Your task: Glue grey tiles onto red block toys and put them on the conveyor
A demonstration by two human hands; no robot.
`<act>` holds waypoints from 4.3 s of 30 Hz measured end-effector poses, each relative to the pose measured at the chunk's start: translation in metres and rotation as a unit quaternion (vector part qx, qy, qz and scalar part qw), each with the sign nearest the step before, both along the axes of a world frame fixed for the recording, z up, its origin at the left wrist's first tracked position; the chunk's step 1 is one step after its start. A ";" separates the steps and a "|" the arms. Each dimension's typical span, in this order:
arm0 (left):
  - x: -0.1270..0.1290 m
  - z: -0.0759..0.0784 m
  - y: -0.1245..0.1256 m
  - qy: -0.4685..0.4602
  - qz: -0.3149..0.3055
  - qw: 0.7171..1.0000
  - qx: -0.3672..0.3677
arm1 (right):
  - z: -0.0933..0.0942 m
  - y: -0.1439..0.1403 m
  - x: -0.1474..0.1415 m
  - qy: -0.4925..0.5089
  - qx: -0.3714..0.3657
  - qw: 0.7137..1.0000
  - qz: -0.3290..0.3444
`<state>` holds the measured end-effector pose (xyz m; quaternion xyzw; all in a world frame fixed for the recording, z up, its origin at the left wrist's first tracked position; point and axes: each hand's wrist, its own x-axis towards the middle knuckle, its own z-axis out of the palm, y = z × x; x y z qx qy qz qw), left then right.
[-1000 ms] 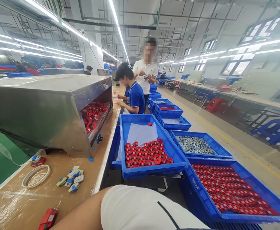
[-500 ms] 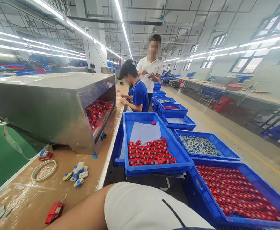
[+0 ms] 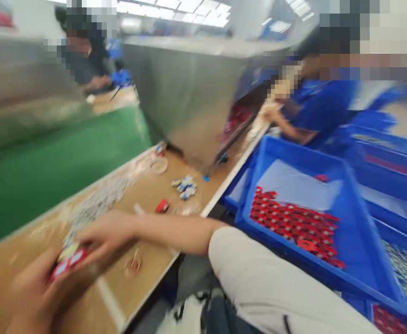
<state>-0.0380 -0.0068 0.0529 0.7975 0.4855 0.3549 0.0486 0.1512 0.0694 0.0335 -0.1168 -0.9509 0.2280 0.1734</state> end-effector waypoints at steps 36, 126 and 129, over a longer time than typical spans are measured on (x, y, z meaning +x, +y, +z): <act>-0.006 -0.028 -0.024 0.016 -0.034 0.989 0.145 | -0.027 0.009 0.004 0.078 0.179 0.977 0.085; -0.010 -0.038 -0.006 -0.405 0.125 0.720 -0.549 | -0.047 0.014 -0.006 0.118 -0.167 0.978 -0.033; -0.011 -0.038 -0.006 -0.424 0.110 0.697 -0.569 | -0.042 0.014 -0.005 0.131 -0.129 0.981 0.067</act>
